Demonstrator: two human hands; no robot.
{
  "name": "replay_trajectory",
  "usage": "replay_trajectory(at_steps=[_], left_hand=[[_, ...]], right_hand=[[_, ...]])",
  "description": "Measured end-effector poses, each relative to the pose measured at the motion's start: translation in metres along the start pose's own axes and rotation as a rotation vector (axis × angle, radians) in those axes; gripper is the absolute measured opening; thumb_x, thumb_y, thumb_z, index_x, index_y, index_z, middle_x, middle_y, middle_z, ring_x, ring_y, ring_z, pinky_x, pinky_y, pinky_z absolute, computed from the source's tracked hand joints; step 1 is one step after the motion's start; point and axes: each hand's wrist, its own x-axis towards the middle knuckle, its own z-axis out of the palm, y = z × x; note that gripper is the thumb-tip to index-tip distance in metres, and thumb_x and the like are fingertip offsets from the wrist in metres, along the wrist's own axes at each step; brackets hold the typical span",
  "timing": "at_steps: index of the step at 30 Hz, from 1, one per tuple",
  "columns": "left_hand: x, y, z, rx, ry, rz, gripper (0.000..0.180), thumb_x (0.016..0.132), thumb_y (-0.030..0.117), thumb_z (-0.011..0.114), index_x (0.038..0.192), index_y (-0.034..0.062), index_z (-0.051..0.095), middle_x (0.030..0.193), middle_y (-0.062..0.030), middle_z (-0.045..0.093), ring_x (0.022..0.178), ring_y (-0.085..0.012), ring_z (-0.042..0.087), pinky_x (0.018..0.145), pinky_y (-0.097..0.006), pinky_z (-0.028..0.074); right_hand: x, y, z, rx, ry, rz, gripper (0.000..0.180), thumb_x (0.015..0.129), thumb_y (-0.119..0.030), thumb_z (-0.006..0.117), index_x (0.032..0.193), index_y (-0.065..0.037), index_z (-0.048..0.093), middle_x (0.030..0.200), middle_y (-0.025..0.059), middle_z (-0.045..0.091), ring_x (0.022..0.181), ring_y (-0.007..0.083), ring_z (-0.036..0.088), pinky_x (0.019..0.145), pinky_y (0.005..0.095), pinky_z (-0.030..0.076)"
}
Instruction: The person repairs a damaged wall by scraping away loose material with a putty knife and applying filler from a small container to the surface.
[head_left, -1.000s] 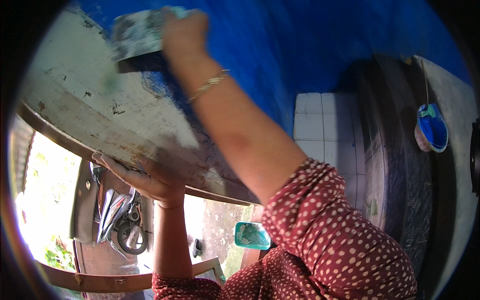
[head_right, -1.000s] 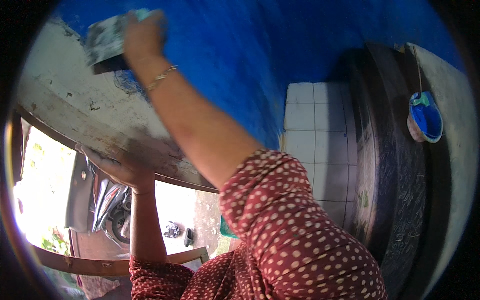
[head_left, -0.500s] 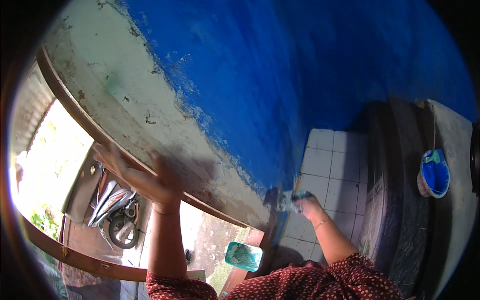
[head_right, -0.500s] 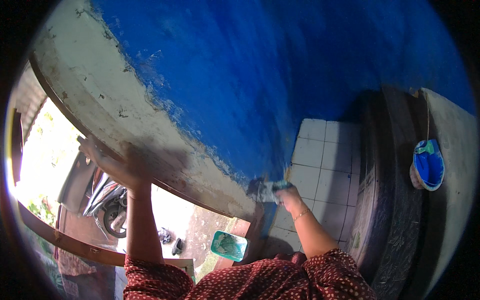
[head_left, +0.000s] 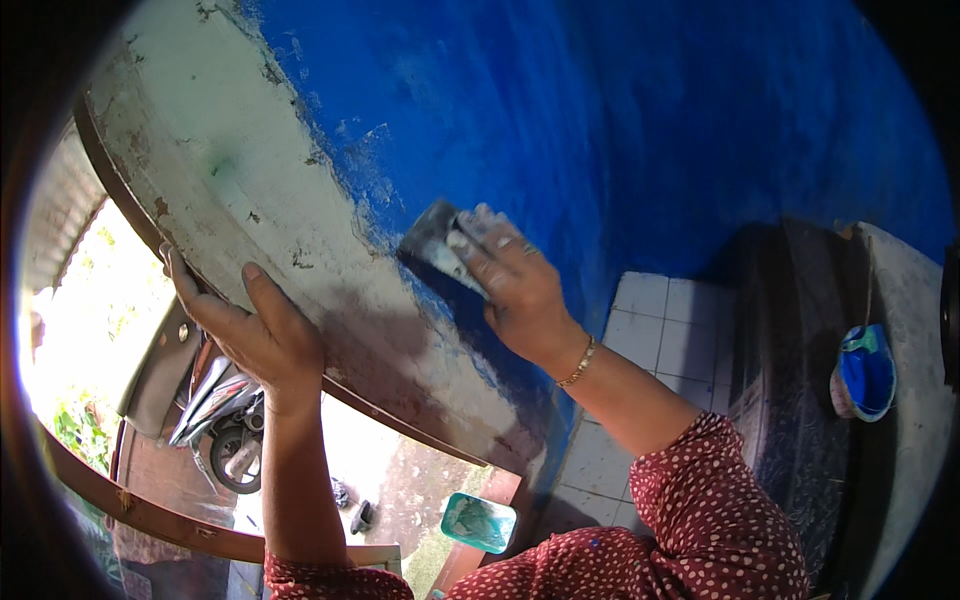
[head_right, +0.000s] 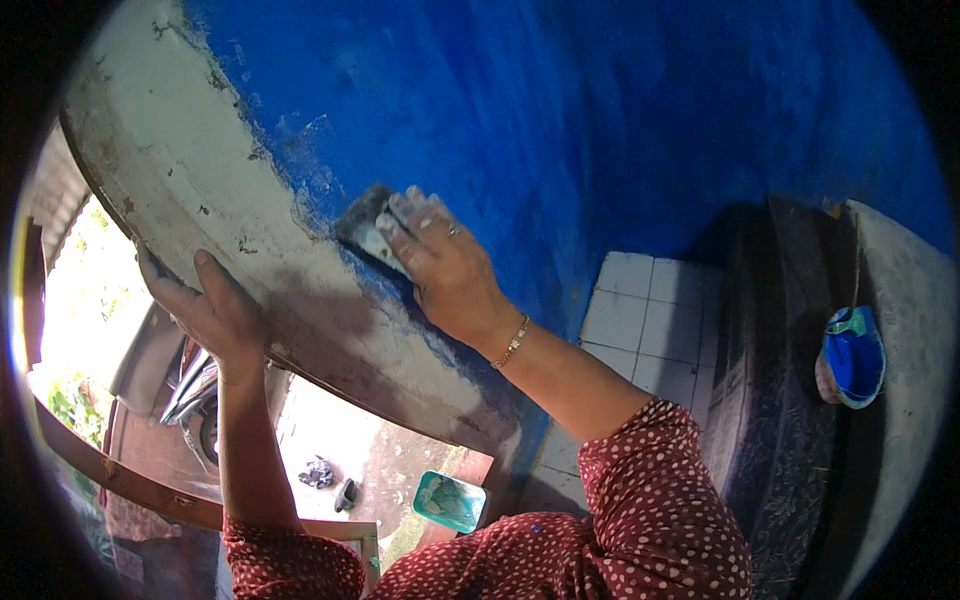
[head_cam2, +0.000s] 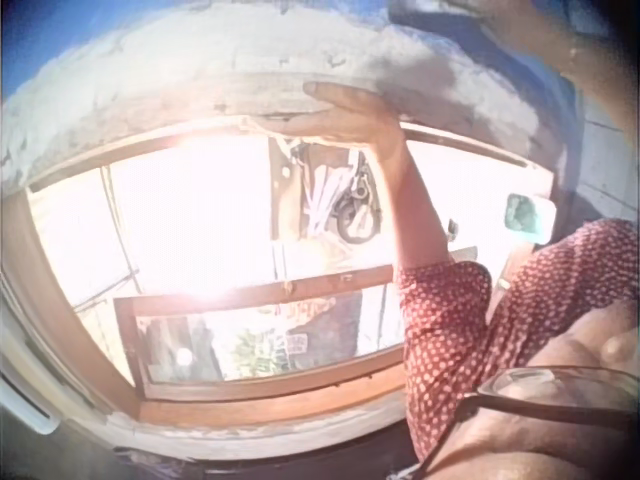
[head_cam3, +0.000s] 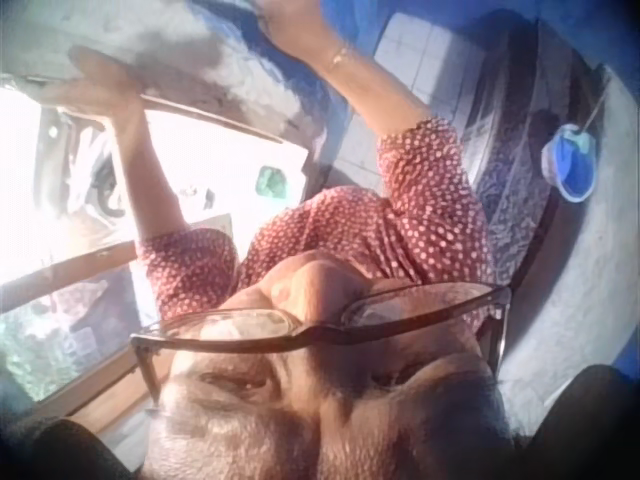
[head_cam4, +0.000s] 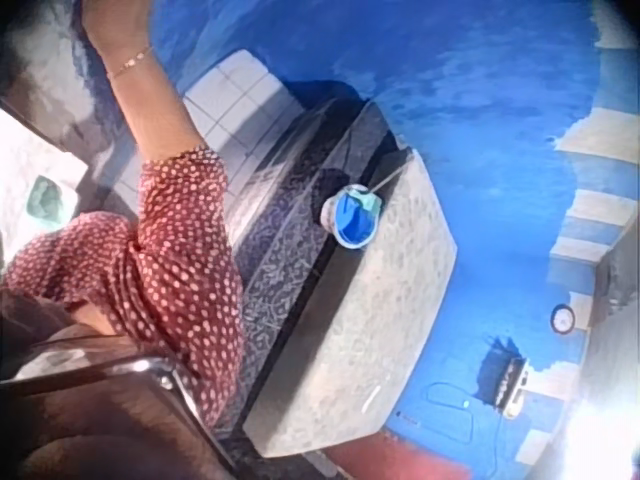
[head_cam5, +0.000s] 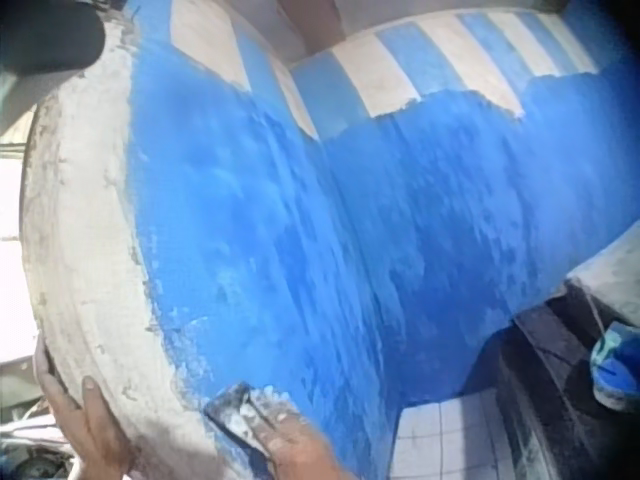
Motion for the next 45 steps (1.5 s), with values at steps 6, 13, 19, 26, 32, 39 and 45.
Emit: replay_trajectory(at_steps=[6, 13, 19, 26, 32, 39, 45], left_hand=[[-0.003, 0.003, 0.001, -0.006, -0.008, 0.013, 0.060, 0.090, 0.013, 0.042, 0.139, -0.0128, 0.017, 0.131, -0.0330, 0.033, 0.124, -0.0392, 0.037, 0.106, -0.047, 0.025], [0.000, -0.007, 0.001, -0.012, -0.007, 0.139, 0.061, 0.090, 0.012, 0.041, 0.138, -0.0147, 0.015, 0.134, -0.0336, 0.031, 0.125, -0.0395, 0.035, 0.107, -0.047, 0.023], [-0.003, -0.010, 0.008, -0.103, -0.016, 0.131, 0.060, 0.091, 0.011, 0.041, 0.138, -0.0149, 0.015, 0.134, -0.0335, 0.031, 0.127, -0.0393, 0.034, 0.107, -0.047, 0.023], [-0.002, -0.005, 0.004, -0.092, -0.003, 0.055, 0.061, 0.092, 0.016, 0.040, 0.138, -0.0141, 0.016, 0.135, -0.0328, 0.031, 0.126, -0.0380, 0.036, 0.106, -0.045, 0.028], [0.000, 0.002, 0.005, -0.024, 0.000, 0.043, 0.060, 0.092, 0.018, 0.042, 0.138, -0.0131, 0.019, 0.136, -0.0322, 0.031, 0.124, -0.0384, 0.038, 0.105, -0.046, 0.029], [-0.007, 0.004, 0.010, 0.008, 0.000, -0.063, 0.064, 0.092, 0.024, 0.044, 0.139, -0.0113, 0.020, 0.136, -0.0301, 0.032, 0.124, -0.0371, 0.038, 0.105, -0.044, 0.029], [-0.005, 0.001, 0.010, 0.058, 0.046, 0.123, 0.063, 0.093, 0.025, 0.047, 0.140, -0.0091, 0.023, 0.140, -0.0273, 0.030, 0.129, -0.0370, 0.035, 0.108, -0.043, 0.027]], right_hand=[[0.011, 0.017, 0.041, 0.044, 0.014, -0.130, 0.061, 0.061, 0.015, 0.058, 0.120, -0.002, 0.057, 0.127, 0.0215, 0.054, 0.124, 0.0367, 0.047, 0.107, 0.0450, 0.037], [0.165, 0.025, 0.060, 0.107, 0.195, -0.267, 0.064, 0.060, 0.012, 0.063, 0.121, -0.003, 0.054, 0.126, 0.0187, 0.055, 0.124, 0.0364, 0.047, 0.101, 0.0435, 0.043], [0.073, 0.054, 0.072, 0.115, 0.100, -0.244, 0.062, 0.066, 0.008, 0.066, 0.125, -0.005, 0.052, 0.134, 0.0180, 0.049, 0.129, 0.0355, 0.042, 0.106, 0.0483, 0.036], [-0.018, 0.044, 0.055, 0.146, -0.191, -0.183, 0.061, 0.068, 0.009, 0.061, 0.128, 0.000, 0.048, 0.144, 0.0225, 0.035, 0.138, 0.0363, 0.028, 0.114, 0.0505, 0.022], [0.210, 0.060, 0.054, 0.088, 0.279, -0.174, 0.044, 0.072, -0.001, 0.057, 0.117, -0.002, 0.058, 0.127, 0.0201, 0.051, 0.118, 0.0355, 0.049, 0.099, 0.0412, 0.039], [0.095, 0.144, 0.060, -0.034, 0.017, 0.140, 0.055, 0.078, 0.004, 0.050, 0.132, -0.004, 0.048, 0.137, 0.0210, 0.045, 0.127, 0.0353, 0.043, 0.106, 0.0397, 0.035], [-0.371, 0.138, -0.013, -0.190, -1.285, 0.381, 0.038, 0.078, 0.000, 0.049, 0.110, -0.010, 0.065, 0.103, 0.0163, 0.066, 0.096, 0.0319, 0.063, 0.083, 0.0417, 0.050]])
